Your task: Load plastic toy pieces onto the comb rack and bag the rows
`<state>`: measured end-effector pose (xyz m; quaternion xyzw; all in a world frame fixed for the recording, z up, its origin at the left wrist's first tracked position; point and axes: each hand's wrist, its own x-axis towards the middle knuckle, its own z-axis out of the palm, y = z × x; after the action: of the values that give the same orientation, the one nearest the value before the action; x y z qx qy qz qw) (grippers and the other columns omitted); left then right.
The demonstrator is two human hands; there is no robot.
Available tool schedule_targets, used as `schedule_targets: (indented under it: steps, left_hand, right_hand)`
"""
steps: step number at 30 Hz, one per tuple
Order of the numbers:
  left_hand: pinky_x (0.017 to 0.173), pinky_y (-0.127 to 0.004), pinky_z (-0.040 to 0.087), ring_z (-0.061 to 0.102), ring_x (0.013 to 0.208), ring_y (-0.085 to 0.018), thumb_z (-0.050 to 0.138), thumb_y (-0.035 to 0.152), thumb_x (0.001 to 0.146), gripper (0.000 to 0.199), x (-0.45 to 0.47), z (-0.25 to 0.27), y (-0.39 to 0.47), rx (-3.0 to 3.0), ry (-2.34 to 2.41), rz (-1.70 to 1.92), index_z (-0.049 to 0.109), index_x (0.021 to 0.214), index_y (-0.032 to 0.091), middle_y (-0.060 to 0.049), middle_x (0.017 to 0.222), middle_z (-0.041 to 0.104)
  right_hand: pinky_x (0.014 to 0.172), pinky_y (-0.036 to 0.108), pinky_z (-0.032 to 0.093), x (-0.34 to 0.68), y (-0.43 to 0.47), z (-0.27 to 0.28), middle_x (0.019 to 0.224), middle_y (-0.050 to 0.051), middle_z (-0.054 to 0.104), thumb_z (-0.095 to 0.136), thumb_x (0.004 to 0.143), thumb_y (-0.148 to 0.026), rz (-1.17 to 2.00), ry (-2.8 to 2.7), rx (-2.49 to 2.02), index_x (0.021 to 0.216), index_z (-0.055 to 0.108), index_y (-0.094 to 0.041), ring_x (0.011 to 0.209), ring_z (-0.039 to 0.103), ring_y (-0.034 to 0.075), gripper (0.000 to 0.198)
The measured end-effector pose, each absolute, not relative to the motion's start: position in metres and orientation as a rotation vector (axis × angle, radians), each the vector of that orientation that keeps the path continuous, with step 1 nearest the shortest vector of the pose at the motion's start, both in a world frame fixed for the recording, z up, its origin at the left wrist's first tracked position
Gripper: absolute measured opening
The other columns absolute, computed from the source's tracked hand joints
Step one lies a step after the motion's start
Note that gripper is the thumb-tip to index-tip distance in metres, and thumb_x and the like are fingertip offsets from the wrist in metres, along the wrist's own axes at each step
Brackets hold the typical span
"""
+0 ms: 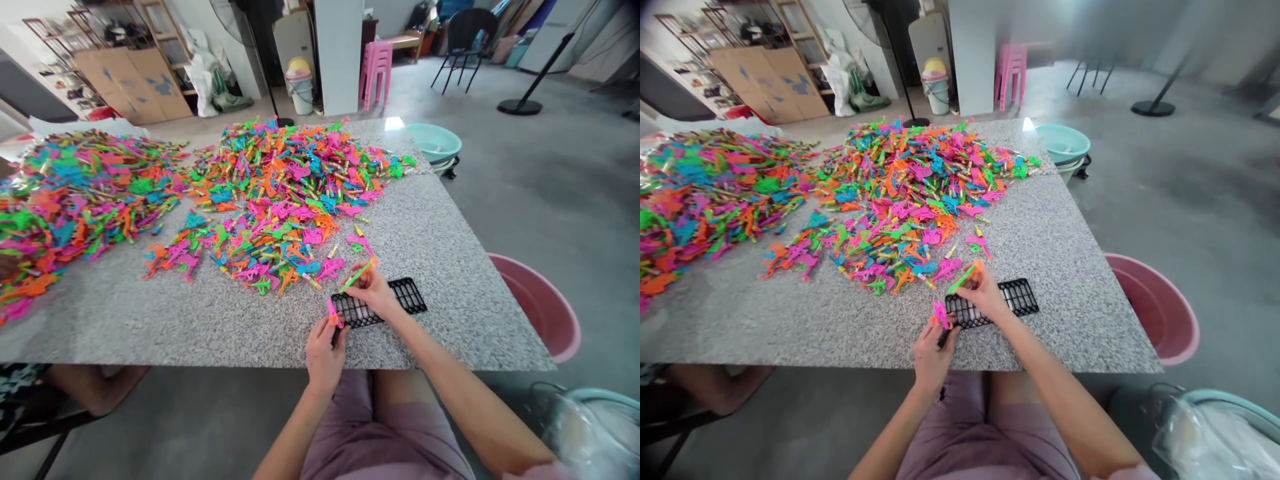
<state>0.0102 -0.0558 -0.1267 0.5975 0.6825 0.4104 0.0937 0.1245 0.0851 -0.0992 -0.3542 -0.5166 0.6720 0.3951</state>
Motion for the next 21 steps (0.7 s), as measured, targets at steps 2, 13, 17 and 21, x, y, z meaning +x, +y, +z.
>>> schedule_targets:
  steps: [2,13,17,21]
  left_hand:
    - [0.087,-0.034,0.053,0.067,0.096,-0.021,0.06,0.027,0.092,0.015,0.01,-0.127,-0.056,1.779,2.033,1.212,0.068,0.104,0.023,-0.006,0.102,0.071]
    - [0.079,-0.032,0.054,0.067,0.087,-0.021,0.06,0.025,0.091,0.012,0.01,-0.125,-0.054,1.811,2.061,1.192,0.068,0.099,0.021,-0.006,0.093,0.069]
    - [0.08,-0.033,0.054,0.067,0.09,-0.021,0.059,0.025,0.092,0.012,0.01,-0.125,-0.054,1.805,2.051,1.2,0.067,0.1,0.022,-0.006,0.095,0.07]
    - [0.083,-0.034,0.054,0.067,0.092,-0.022,0.059,0.026,0.092,0.014,0.01,-0.126,-0.055,1.796,2.051,1.205,0.067,0.103,0.022,-0.007,0.097,0.07]
  right_hand:
    - [0.061,0.027,0.048,0.12,0.084,-0.103,0.076,-0.005,0.061,0.075,0.066,-0.039,1.682,-1.314,-0.888,0.098,0.04,-0.026,0.064,0.058,0.014,0.05]
    - [0.063,0.028,0.05,0.105,0.078,-0.113,0.082,-0.003,0.065,0.066,0.074,-0.023,1.523,-1.575,-0.918,0.124,0.037,-0.023,0.066,0.062,0.015,0.058]
    - [0.079,0.034,0.051,0.113,0.078,-0.116,0.085,-0.001,0.068,0.065,0.072,-0.019,1.472,-1.581,-0.911,0.13,0.042,-0.022,0.078,0.064,0.017,0.062]
    - [0.076,0.035,0.052,0.117,0.075,-0.114,0.085,0.001,0.071,0.068,0.075,-0.028,1.492,-1.602,-0.945,0.132,0.046,-0.022,0.075,0.065,0.019,0.062]
